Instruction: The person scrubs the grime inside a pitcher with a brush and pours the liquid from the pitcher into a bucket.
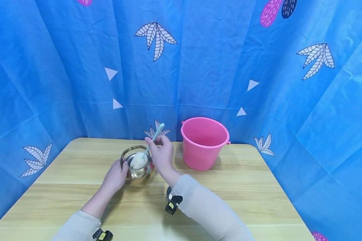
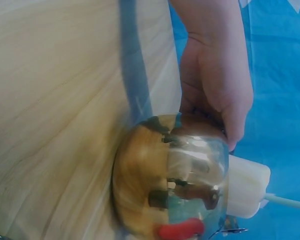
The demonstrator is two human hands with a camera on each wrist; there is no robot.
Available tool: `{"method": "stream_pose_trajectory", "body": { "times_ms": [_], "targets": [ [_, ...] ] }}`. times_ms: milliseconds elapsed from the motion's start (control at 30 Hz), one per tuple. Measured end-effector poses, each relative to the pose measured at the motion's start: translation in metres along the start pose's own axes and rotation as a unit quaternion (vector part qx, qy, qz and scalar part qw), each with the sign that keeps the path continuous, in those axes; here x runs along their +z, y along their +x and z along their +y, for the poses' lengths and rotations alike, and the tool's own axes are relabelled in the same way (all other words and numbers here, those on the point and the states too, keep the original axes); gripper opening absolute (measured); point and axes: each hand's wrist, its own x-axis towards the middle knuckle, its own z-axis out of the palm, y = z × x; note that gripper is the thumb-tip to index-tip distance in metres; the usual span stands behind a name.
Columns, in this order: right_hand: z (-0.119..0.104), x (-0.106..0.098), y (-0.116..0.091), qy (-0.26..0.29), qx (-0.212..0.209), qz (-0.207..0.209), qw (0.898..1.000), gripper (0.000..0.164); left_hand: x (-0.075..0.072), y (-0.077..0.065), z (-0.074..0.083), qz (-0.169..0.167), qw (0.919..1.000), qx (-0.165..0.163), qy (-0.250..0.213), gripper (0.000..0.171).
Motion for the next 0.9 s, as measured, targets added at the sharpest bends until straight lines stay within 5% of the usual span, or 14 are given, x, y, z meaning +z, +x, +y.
{"method": "stream_pose_trajectory", "body": {
  "times_ms": [300, 533, 900],
  "targets": [
    [-0.008, -0.002, -0.002, -0.006, 0.002, 0.016, 1.0, 0.023, 0.0, 0.0, 0.0, 0.001, 1.0, 0.002, -0.003, 0.049],
    [-0.035, -0.008, -0.009, -0.003, -0.007, 0.02, 1.0, 0.016, -0.001, -0.002, 0.002, -0.001, 1.0, 0.003, 0.0, 0.048],
    [-0.011, -0.013, -0.004, 0.019, -0.022, 0.03, 0.999, 0.022, 0.0, -0.001, 0.002, -0.001, 1.0, 0.0, 0.001, 0.049]
  ]
}}
